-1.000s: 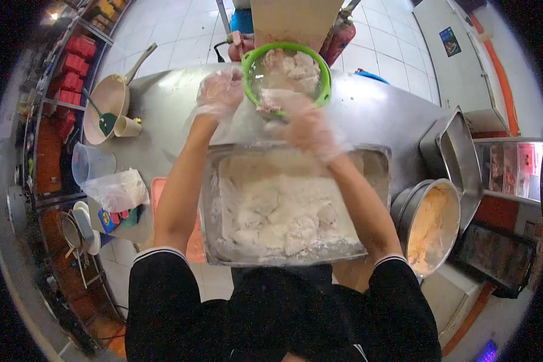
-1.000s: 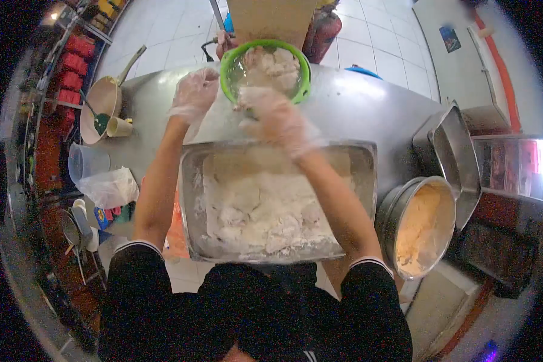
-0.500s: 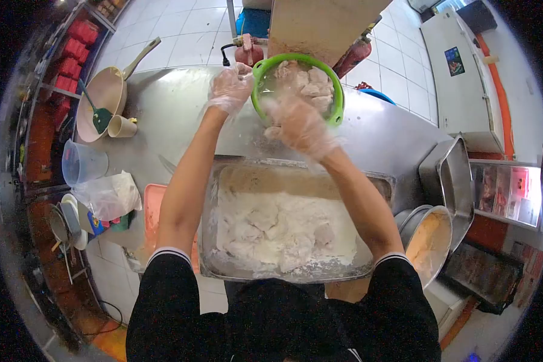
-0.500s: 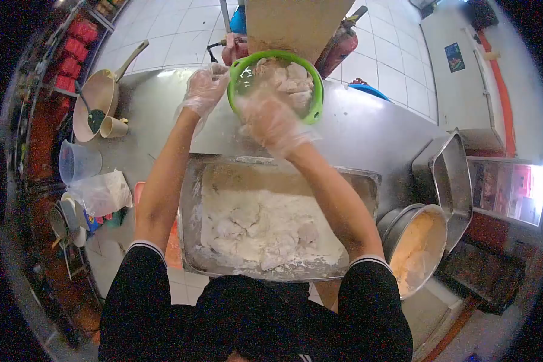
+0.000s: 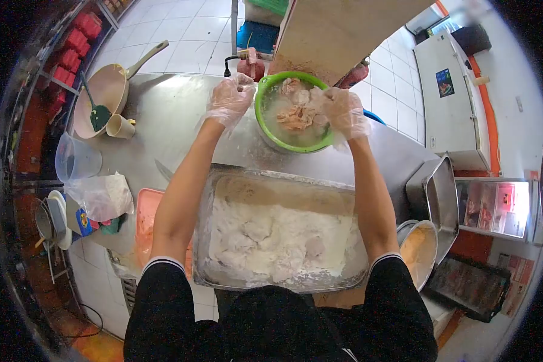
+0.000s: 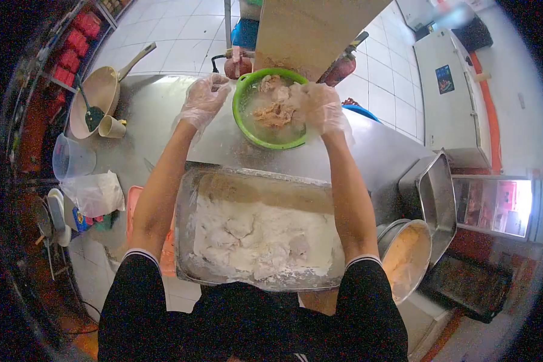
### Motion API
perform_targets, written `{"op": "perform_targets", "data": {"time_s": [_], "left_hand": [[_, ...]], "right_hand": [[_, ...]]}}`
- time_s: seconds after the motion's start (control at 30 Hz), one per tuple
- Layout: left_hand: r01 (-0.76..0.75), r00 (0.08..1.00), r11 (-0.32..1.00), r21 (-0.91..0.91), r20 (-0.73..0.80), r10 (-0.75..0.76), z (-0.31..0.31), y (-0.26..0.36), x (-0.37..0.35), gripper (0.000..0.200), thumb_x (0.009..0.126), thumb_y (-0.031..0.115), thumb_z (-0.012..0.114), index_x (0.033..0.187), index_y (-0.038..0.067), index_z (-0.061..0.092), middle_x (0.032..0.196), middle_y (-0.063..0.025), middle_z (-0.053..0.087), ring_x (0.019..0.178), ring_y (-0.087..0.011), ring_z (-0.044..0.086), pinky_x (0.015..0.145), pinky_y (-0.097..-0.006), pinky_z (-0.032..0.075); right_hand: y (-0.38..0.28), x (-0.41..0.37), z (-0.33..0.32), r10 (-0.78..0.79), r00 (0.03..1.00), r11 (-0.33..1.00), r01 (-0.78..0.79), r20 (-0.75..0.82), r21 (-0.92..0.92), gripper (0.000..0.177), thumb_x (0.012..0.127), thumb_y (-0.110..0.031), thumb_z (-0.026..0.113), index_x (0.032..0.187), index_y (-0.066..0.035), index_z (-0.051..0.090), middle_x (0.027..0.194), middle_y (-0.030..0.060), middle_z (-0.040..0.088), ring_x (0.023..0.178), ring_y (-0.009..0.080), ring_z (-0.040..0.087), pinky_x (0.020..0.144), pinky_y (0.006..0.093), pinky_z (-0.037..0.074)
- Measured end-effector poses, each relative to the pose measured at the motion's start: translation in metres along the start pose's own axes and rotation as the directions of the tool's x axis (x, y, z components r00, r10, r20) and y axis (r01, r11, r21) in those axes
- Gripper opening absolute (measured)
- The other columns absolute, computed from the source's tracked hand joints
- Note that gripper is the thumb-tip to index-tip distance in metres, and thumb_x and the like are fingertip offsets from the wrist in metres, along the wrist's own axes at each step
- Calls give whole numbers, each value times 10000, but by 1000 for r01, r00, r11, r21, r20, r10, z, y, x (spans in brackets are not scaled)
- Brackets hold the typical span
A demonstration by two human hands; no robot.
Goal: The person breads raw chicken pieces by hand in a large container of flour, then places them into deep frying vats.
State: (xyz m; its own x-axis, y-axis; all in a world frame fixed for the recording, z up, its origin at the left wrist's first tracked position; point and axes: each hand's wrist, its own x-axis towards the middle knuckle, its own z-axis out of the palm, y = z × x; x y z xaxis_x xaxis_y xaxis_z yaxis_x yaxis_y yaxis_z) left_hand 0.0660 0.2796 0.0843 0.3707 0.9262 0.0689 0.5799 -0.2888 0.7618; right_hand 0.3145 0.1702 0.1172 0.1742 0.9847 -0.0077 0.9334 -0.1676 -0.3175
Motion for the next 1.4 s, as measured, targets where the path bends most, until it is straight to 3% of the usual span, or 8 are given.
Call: {"op": "perform_targets", "data": {"time_s": [0.27, 0.37, 0.47, 0.53, 0.67, 0.9, 0.97, 1.4], "left_hand": [[-59, 995, 975, 216, 90, 40, 29, -15, 34, 358, 825, 349, 565, 1051, 96, 680, 978, -189, 676, 949, -336, 646, 857, -433, 490], [-34, 992, 974, 222, 130, 5, 30, -7, 38, 342, 822, 380, 580, 1018, 126, 699, 957, -173, 680, 922, -322, 652, 846, -431, 491], [-24, 992, 969, 247, 124, -7, 43, -11, 44, 319, 811, 386, 608, 995, 148, 713, 936, -158, 687, 899, -310, 659, 835, -418, 497], [-37, 997, 968, 247, 77, 19, 48, -12, 46, 307, 803, 387, 625, 987, 159, 718, 925, -153, 690, 887, -305, 662, 827, -411, 501], [-84, 996, 974, 213, 27, 80, 48, -15, 54, 262, 765, 371, 667, 945, 194, 737, 915, -132, 697, 874, -300, 666, 811, -400, 511], [-99, 994, 964, 245, 79, 82, 42, -7, 51, 243, 747, 359, 679, 929, 214, 746, 912, -111, 701, 874, -284, 670, 808, -393, 512], [-121, 991, 962, 245, 82, 104, 43, -11, 53, 240, 750, 353, 678, 934, 215, 745, 911, -113, 701, 871, -285, 669, 807, -393, 512], [-113, 993, 844, 524, 33, 113, 74, -21, 80, 210, 746, 301, 654, 881, 164, 738, 1016, -106, 687, 900, -276, 658, 817, -375, 517]], "right_hand": [[6, 22, 13, 23, 996, 1000, -22, 80, -8, 294, 875, -331, 564, 961, -86, 702, 968, 206, 664, 908, 343, 648, 819, 434, 497], [14, 22, 22, -334, 941, 937, 338, 62, -89, 241, 850, -291, 594, 944, -101, 710, 956, 192, 670, 893, 334, 655, 813, 432, 501], [30, 39, 40, 36, 989, 912, 26, 143, -410, 201, 820, -256, 621, 929, -116, 715, 934, 161, 683, 868, 309, 668, 801, 423, 509], [26, 43, 22, -138, 885, 824, 352, 445, -443, 201, 832, -266, 603, 907, -115, 713, 935, 147, 690, 825, 311, 674, 766, 412, 525], [1, 2, 1, -152, 979, 988, 156, 138, -21, 208, 849, -267, 572, 903, -118, 706, 920, 147, 690, 779, 325, 670, 710, 398, 536], [-8, -6, 39, -8, 999, 932, -6, -39, -361, 232, 851, -309, 597, 978, -140, 695, 886, 140, 677, 816, 301, 660, 685, 423, 537], [-2, 6, 34, -232, 972, 952, 218, -42, -216, 214, 832, -275, 596, 918, -104, 693, 837, 156, 668, 785, 323, 656, 684, 423, 534], [-38, 54, 50, -323, 946, 816, 275, -6, -508, 153, 804, -184, 565, 775, -100, 690, 798, 126, 676, 734, 301, 663, 603, 405, 527]]}}
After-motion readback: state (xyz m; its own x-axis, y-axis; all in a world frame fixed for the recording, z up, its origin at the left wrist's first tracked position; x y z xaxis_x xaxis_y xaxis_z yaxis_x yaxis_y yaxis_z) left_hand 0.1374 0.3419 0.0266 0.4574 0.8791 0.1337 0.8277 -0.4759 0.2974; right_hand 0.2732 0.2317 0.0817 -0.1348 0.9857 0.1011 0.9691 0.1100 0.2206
